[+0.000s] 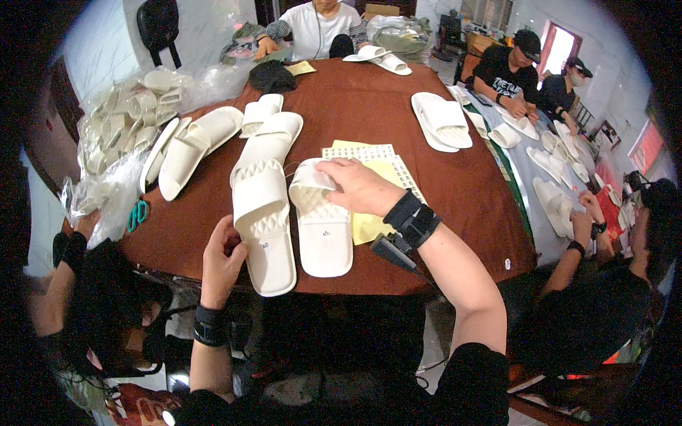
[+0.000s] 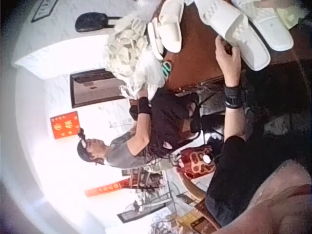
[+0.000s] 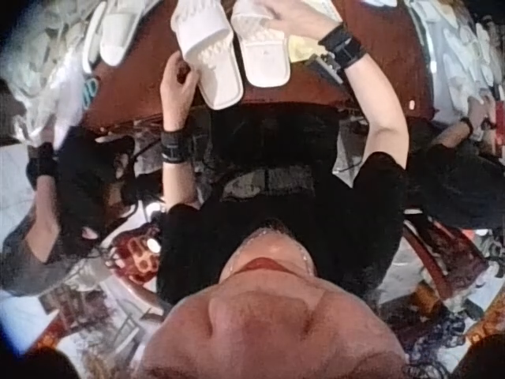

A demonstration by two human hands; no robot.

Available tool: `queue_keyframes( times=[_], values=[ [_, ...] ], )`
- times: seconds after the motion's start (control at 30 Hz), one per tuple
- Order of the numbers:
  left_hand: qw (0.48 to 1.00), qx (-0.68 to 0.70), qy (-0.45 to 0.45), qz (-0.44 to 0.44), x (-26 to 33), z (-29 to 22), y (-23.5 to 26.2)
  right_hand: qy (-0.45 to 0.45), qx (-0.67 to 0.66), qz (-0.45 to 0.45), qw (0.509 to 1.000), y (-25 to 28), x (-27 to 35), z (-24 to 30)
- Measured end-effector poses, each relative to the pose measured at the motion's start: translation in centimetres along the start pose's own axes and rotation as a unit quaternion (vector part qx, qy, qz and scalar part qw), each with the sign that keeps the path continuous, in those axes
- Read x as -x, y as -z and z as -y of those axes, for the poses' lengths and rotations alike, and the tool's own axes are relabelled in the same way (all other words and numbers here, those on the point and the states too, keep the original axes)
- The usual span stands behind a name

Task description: Inspecting white sandals and applying small size labels to the insoles while working at a production table.

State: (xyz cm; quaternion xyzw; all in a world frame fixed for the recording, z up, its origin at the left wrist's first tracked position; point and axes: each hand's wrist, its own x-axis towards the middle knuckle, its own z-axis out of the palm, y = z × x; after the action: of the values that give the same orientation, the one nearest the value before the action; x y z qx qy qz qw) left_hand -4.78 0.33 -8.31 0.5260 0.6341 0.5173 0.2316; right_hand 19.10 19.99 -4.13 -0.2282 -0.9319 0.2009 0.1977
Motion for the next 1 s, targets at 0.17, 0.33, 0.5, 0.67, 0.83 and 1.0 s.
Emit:
queue_keyframes(
  times=[0.17,0.33,0.5,0.67,0.83,1.0],
  values=[
    [0.999,0.023,0.024,-0.002,0.1,0.2,0.0,0.033,0.078,-0.054,0.995,-0.4,-0.4,1.7],
    [0.997,0.08,0.023,-0.003,-0.1,0.6,0.8,0.045,0.219,-0.084,0.971,-0.8,-0.5,3.4],
    [0.996,0.077,0.038,0.01,-0.1,0.0,0.7,0.045,0.261,-0.093,0.96,-0.2,-0.3,4.3],
    [0.994,0.105,0.037,0.001,0.2,-0.2,0.8,0.018,0.237,-0.174,0.956,3.6,0.0,5.3],
    [0.997,0.071,0.032,-0.003,0.3,0.2,0.9,0.038,0.176,-0.29,0.94,9.0,0.1,4.2],
    [0.998,0.044,0.043,0.01,0.3,0.2,1.0,0.033,0.206,-0.339,0.917,12.2,-0.3,4.0]
  ],
)
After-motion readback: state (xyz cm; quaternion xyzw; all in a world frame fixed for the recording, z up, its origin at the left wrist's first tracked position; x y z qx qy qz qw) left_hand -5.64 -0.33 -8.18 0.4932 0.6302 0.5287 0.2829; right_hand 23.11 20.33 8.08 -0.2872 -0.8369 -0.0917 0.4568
